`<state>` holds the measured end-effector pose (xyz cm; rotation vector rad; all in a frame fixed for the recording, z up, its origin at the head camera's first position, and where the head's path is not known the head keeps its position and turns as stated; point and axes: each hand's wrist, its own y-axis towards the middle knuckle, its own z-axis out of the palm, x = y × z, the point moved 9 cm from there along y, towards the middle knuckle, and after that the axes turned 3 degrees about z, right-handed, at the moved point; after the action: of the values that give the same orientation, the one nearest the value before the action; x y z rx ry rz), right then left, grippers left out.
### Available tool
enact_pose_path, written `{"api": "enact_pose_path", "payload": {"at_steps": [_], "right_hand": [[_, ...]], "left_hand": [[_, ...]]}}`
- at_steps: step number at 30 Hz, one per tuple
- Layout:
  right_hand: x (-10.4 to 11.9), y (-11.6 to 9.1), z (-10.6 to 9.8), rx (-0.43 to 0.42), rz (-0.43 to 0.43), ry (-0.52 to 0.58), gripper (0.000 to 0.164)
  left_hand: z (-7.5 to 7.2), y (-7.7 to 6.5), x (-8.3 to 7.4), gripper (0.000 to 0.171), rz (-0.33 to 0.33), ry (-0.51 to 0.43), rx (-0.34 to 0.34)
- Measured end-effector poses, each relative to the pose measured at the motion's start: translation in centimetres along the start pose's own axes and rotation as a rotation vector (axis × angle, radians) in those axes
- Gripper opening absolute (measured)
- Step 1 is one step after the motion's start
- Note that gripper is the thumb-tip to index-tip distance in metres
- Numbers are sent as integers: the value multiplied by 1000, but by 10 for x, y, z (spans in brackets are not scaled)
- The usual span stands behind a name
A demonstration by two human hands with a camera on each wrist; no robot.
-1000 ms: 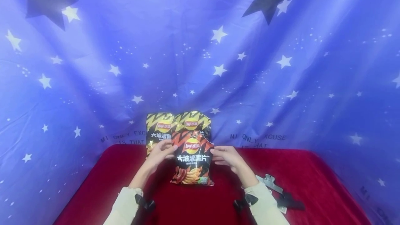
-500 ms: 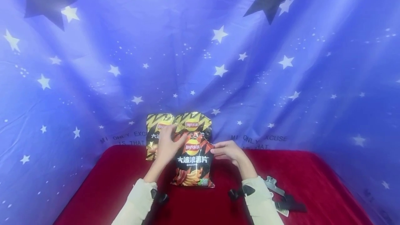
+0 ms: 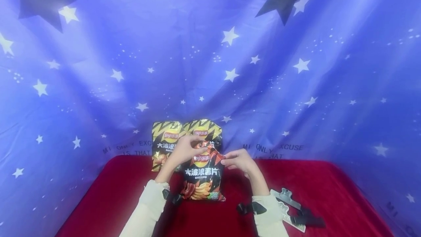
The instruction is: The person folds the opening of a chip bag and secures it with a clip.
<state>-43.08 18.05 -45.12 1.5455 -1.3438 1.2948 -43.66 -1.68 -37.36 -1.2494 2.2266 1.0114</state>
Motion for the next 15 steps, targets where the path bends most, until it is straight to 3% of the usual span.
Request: {"api": "enact_pose_path", "payload": {"at_steps": [9,15], "right_hand": [[3,-11,-1,-45,-57,1,29],[6,-12,-1,-29,-100,1,29]], "left_hand": [[2,-4,-5,29,33,-158,41],[1,-5,-4,29,24,-206,54]]}}
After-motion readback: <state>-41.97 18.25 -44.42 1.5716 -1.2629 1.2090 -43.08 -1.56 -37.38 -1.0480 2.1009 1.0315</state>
